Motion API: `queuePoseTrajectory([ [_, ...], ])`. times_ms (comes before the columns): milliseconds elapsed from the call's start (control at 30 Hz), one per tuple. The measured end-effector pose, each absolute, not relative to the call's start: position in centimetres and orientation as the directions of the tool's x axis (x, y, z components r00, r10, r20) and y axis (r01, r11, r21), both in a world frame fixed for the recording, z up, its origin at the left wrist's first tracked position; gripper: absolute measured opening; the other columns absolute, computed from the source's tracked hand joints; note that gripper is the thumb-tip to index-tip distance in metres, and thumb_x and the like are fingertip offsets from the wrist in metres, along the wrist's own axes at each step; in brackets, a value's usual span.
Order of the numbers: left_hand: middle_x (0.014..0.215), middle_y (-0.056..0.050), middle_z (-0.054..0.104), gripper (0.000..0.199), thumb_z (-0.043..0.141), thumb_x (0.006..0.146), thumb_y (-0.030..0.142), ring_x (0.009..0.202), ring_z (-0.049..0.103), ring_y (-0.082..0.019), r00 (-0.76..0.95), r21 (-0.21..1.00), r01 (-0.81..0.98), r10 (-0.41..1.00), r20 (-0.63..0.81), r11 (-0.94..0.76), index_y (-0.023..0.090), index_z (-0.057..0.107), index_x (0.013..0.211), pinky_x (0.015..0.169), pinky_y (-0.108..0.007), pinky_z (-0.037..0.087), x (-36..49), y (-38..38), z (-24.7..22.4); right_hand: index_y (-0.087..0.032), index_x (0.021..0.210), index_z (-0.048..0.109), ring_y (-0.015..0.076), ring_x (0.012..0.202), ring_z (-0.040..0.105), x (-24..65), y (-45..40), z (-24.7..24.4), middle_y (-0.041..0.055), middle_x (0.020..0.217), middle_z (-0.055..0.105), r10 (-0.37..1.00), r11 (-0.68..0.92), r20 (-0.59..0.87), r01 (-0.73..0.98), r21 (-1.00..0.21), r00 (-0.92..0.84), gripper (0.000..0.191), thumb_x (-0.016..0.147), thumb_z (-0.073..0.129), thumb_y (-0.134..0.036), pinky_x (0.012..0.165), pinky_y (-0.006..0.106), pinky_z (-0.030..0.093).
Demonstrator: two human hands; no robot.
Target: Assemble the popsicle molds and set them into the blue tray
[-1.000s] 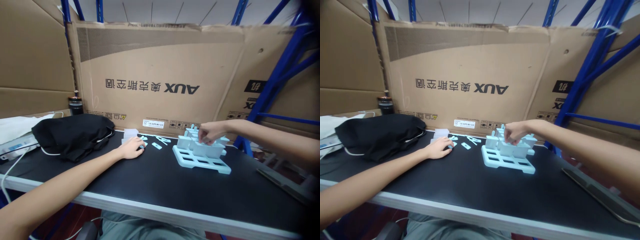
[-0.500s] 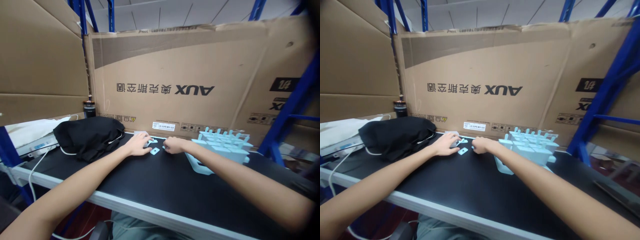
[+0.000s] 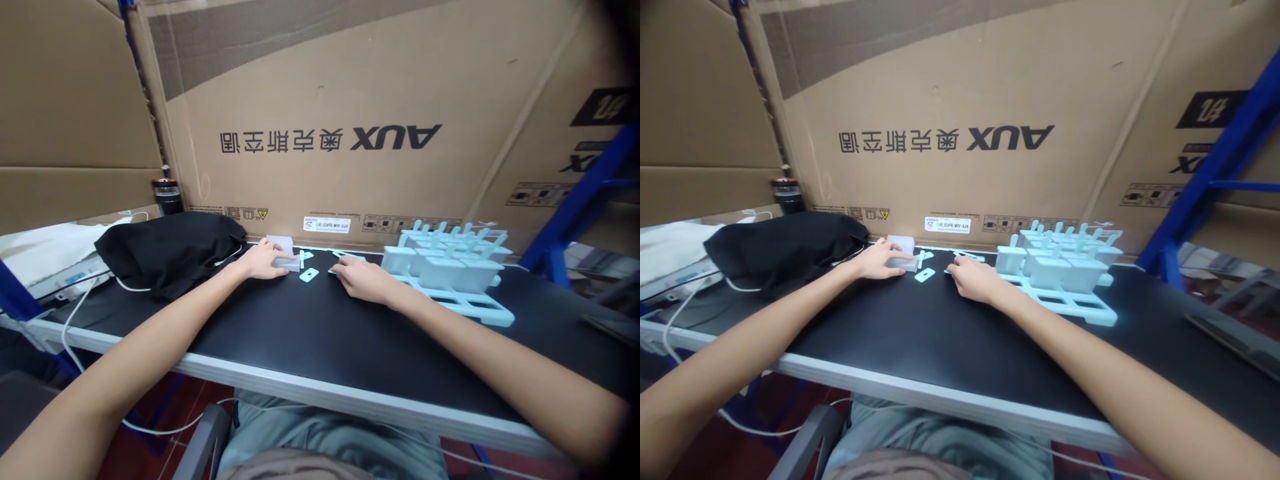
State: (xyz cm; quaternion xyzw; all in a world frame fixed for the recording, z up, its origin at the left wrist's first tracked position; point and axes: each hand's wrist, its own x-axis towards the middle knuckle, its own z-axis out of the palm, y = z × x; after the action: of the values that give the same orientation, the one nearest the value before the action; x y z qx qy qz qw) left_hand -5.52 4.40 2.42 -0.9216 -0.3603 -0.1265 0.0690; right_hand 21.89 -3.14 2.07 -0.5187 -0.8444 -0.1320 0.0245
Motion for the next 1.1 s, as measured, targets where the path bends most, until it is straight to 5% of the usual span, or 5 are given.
queuePoseTrajectory([
  [367,0.104,-0.006,0.060,0.050,0.053,0.075,0.063,0.096,0.055,-0.026,0.694,0.042,0.678,0.658,0.293,-0.734,0.024,0.058,0.105,0.083,-0.036,0.041,-4.5,3.1,2.7,-0.019,0.110,0.049,0.0150,0.074,0.057,20.3,-4.2,2.7,0.0043,0.087,0.062,0.780,0.625,0.393,0.613,-0.483,-0.486,0.026,0.088,0.045,-0.033,0.068,0.028,0.044],
  [533,0.099,-0.005,0.060,0.044,0.058,0.073,0.049,0.084,0.058,-0.023,0.688,0.126,0.653,0.654,0.315,-0.747,0.021,0.048,0.106,0.071,-0.033,0.044,-3.9,2.5,2.4,-0.020,0.104,0.058,0.0152,0.080,0.058,19.0,-3.1,1.4,0.0044,0.095,0.064,0.752,0.656,0.359,0.573,-0.492,-0.553,0.024,0.085,0.050,-0.032,0.073,0.029,0.044],
  [700,0.113,-0.010,0.051,0.051,0.060,0.069,0.031,0.101,0.052,-0.025,0.719,0.176,0.501,0.521,0.461,-0.847,0.019,0.042,0.115,0.083,-0.037,0.045,-3.5,2.1,2.5,-0.018,0.088,0.060,0.0164,0.077,0.057,19.4,-0.9,1.1,0.0045,0.086,0.064,0.847,0.510,0.433,0.704,-0.495,-0.309,0.015,0.078,0.056,-0.028,0.075,0.033,0.045],
  [867,0.118,-0.011,0.048,0.052,0.054,0.078,0.033,0.106,0.051,-0.024,0.757,0.184,0.381,0.420,0.500,-0.906,0.019,0.034,0.124,0.092,-0.039,0.043,-2.6,1.1,2.3,-0.020,0.086,0.048,0.0138,0.075,0.056,18.4,-1.8,1.0,0.0011,0.083,0.057,0.884,0.462,0.430,0.203,-0.863,-0.185,0.027,0.076,0.063,-0.041,0.066,0.030,0.051],
  [1100,0.128,-0.016,0.044,0.062,0.048,0.085,0.038,0.105,0.053,-0.026,0.701,0.165,0.399,0.416,0.579,-0.902,0.017,0.018,0.136,0.088,-0.040,0.045,-1.9,0.1,2.0,-0.023,0.085,0.041,0.0124,0.069,0.056,17.0,-3.1,1.6,-0.0025,0.075,0.053,0.877,0.463,0.465,-0.047,-0.885,-0.119,0.037,0.071,0.068,-0.045,0.066,0.030,0.051],
])
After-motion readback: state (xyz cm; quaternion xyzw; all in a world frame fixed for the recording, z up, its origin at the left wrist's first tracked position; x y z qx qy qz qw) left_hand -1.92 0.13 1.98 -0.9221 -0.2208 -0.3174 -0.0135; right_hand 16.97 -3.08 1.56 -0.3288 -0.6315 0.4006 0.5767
